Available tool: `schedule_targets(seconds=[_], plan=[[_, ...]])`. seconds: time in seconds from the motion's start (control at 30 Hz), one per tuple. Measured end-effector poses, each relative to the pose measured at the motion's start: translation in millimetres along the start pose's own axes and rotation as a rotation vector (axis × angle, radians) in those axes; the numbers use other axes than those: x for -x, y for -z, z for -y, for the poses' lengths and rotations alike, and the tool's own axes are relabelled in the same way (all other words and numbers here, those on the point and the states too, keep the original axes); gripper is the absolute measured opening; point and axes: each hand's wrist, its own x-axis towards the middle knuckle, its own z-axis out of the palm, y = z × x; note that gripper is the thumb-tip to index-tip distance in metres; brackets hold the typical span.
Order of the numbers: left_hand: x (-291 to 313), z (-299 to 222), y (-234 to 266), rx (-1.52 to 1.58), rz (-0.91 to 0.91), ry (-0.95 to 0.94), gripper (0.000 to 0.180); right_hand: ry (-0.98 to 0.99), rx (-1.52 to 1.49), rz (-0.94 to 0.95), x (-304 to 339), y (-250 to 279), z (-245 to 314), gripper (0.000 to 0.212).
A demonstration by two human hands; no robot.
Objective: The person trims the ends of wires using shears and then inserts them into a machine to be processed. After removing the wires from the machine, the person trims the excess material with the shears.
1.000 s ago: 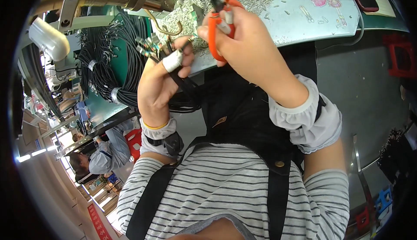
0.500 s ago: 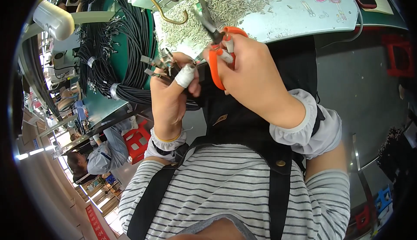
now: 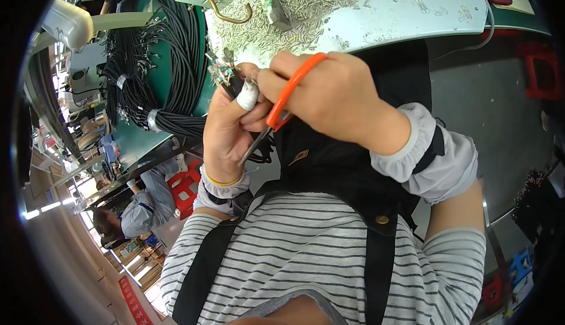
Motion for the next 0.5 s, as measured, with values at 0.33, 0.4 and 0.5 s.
schedule_targets(seconds=[0.33, 0.4, 0.5], plan=[[3, 0, -4, -0.147, -0.095, 0.029, 0.011, 0.383, 0.283, -0.078, -6, 14, 1, 0.015], [2, 2, -4, -0.133, -0.073, 0.035, 0.012, 0.309, 0.262, -0.092, -1, 9, 1, 0.015], [-2, 15, 0, -0.335, -0.147, -0.136, 0.012, 0.215, 0.235, -0.172, -1, 6, 2, 0.016]])
